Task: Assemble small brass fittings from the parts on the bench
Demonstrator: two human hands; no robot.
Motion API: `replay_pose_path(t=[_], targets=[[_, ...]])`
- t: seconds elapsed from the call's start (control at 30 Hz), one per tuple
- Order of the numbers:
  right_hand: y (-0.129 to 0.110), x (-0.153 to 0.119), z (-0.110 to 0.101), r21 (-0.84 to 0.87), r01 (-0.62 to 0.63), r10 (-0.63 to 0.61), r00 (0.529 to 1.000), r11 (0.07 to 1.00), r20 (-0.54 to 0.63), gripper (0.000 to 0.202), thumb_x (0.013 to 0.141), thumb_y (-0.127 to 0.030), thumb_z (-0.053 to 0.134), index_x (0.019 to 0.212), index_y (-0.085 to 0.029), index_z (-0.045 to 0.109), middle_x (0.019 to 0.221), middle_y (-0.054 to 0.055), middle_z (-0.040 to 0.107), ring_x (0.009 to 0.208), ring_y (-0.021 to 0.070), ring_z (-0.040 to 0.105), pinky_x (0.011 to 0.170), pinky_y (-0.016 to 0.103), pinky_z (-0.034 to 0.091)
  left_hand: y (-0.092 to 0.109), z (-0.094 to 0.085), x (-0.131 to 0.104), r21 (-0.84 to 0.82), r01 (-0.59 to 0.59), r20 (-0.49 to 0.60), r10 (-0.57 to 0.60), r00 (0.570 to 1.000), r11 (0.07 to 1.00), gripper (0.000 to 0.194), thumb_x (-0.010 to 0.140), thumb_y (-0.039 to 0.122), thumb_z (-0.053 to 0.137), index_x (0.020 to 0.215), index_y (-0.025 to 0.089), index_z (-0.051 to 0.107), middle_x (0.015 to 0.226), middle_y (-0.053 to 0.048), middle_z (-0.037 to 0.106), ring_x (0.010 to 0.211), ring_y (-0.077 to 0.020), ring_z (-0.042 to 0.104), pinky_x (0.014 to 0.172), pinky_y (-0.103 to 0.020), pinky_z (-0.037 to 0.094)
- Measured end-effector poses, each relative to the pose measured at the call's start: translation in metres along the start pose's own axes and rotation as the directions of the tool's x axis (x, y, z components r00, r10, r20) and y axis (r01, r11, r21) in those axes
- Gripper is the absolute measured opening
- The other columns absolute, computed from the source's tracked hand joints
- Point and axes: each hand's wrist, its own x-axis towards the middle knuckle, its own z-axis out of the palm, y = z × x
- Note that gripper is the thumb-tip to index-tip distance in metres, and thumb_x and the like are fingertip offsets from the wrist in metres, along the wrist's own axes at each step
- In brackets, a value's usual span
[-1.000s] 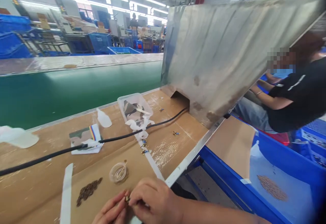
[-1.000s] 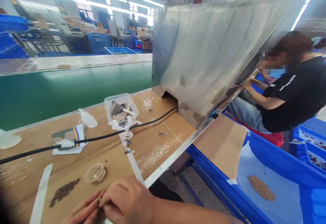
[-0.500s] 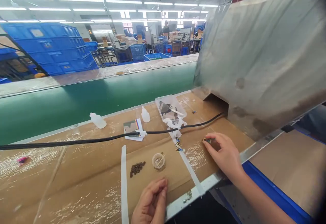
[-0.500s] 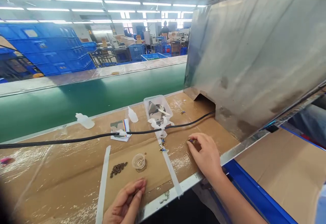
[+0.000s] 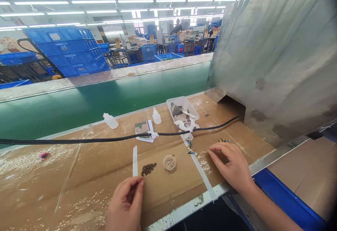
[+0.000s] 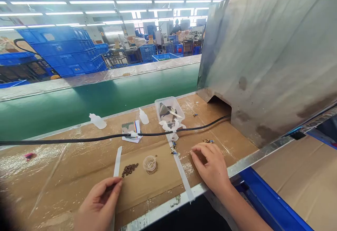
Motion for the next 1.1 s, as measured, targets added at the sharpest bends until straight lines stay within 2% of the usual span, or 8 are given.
replay_pose_path(t=[0.2,0.43,0.5,0.57,0.67,0.83,0.93,1.1], targets=[[0.002,-0.001,0.000,0.010,0.022,-0.022,1.000,1.000,-0.019,0.010,0.090,-0.032,0.057,0.089,-0.025,0.065,0.093,0.002,0.067,0.090,0.0238,0.057,0.080,0.038,0.043,0.003,0.000,0.026,0.159,-0.019,0.020,0.016,1.000,0.987,0.026,0.069,0.047,0.060,0.072,0.024,0.070,0.078,-0.007,0.069,0.075,-0.0286,0.064,0.070,-0.040,0.048],[0.002,0.000,0.001,0.027,0.056,-0.055,0.998,0.998,-0.024,0.008,0.090,-0.028,0.057,0.089,-0.024,0.064,0.093,0.003,0.066,0.090,0.0233,0.058,0.081,0.038,0.043,0.002,0.002,0.020,0.180,-0.024,0.006,0.023,1.000,0.983,0.020,0.074,0.043,0.057,0.072,0.025,0.064,0.077,-0.005,0.068,0.073,-0.0274,0.064,0.067,-0.038,0.047],[0.000,0.000,0.001,0.038,0.065,-0.065,0.998,0.997,-0.022,0.006,0.090,-0.027,0.058,0.089,-0.024,0.064,0.093,0.003,0.066,0.090,0.0231,0.057,0.081,0.038,0.042,0.002,0.000,0.014,0.119,0.021,-0.012,-0.020,1.000,0.993,0.023,0.077,0.047,0.056,0.078,0.025,0.063,0.079,-0.005,0.070,0.074,-0.0269,0.066,0.068,-0.037,0.049],[-0.005,0.000,0.002,0.062,0.082,-0.081,0.997,0.995,-0.015,0.006,0.089,-0.025,0.058,0.089,-0.024,0.064,0.093,0.003,0.065,0.090,0.0229,0.057,0.082,0.038,0.042,0.005,0.000,0.007,-0.097,0.121,0.005,-0.121,0.993,0.988,0.027,0.076,0.050,0.061,0.082,0.023,0.063,0.080,-0.005,0.072,0.074,-0.0250,0.068,0.070,-0.036,0.052],[-0.018,0.000,0.005,0.131,0.107,-0.109,0.994,0.986,0.010,0.006,0.090,-0.023,0.058,0.090,-0.024,0.064,0.093,0.003,0.065,0.091,0.0225,0.057,0.081,0.037,0.043,0.018,0.005,-0.003,-0.504,0.320,0.157,-0.279,0.947,0.803,0.036,0.065,0.047,0.077,0.084,0.019,0.065,0.077,-0.005,0.074,0.074,-0.0212,0.069,0.074,-0.031,0.055],[-0.042,-0.001,0.012,0.257,0.108,-0.128,0.990,0.960,0.064,0.010,0.089,-0.018,0.058,0.093,-0.024,0.064,0.093,0.004,0.064,0.089,0.0215,0.057,0.079,0.035,0.044,0.041,0.018,-0.015,-0.639,0.563,0.401,-0.399,0.825,0.524,0.044,0.049,0.038,0.091,0.082,0.014,0.073,0.079,-0.007,0.075,0.077,-0.0196,0.071,0.075,-0.024,0.057],[-0.051,-0.003,0.016,0.294,0.101,-0.133,0.987,0.950,0.089,0.012,0.088,-0.015,0.056,0.093,-0.024,0.063,0.092,0.003,0.063,0.088,0.0208,0.057,0.077,0.033,0.044,0.044,0.024,-0.018,-0.644,0.605,0.437,-0.425,0.793,0.468,0.047,0.042,0.034,0.094,0.080,0.014,0.075,0.081,-0.008,0.076,0.078,-0.0205,0.072,0.074,-0.022,0.058],[-0.053,-0.004,0.021,0.296,0.107,-0.140,0.986,0.949,0.093,0.014,0.087,-0.013,0.057,0.092,-0.023,0.063,0.092,0.003,0.063,0.086,0.0200,0.056,0.075,0.033,0.044,0.038,0.029,-0.020,-0.625,0.604,0.442,-0.414,0.796,0.494,0.048,0.045,0.035,0.093,0.083,0.013,0.075,0.084,-0.010,0.077,0.080,-0.0212,0.072,0.074,-0.022,0.058]])
